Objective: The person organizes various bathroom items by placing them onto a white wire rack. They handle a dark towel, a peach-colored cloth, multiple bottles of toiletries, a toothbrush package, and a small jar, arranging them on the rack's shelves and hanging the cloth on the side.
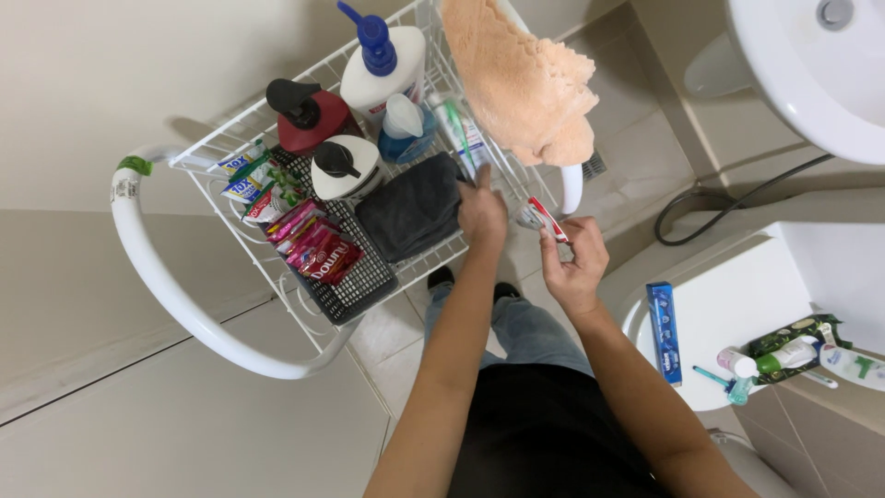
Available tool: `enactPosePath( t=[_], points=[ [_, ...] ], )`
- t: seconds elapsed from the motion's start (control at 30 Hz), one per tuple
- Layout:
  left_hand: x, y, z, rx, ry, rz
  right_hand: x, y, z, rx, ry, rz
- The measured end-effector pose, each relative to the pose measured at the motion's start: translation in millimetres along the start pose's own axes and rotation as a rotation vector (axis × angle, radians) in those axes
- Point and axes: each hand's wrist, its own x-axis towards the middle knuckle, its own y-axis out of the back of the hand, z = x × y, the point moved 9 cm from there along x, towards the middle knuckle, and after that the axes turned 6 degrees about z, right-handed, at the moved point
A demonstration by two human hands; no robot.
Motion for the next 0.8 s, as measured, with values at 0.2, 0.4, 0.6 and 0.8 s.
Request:
enactPosePath(
  t=[0.2, 0.4, 0.6, 0.8],
  points=[
    [1, -11, -18, -0.029, -0.035, 0.054, 2, -2, 3, -0.002, -0.007, -0.001],
    [-3, -4, -25, -0.091, -0.027, 0.196, 1, -6, 1, 0.009, -0.015, -0.008],
    [-20, 42, -11, -0.479, -0.088, 0.410, -1, -6, -2, 0.005, -0.008, -0.004],
    [-9, 0, -31, -0.413, -0.124, 0.368, -2, -5, -4, 0.010, 0.003, 0.004]
  ],
)
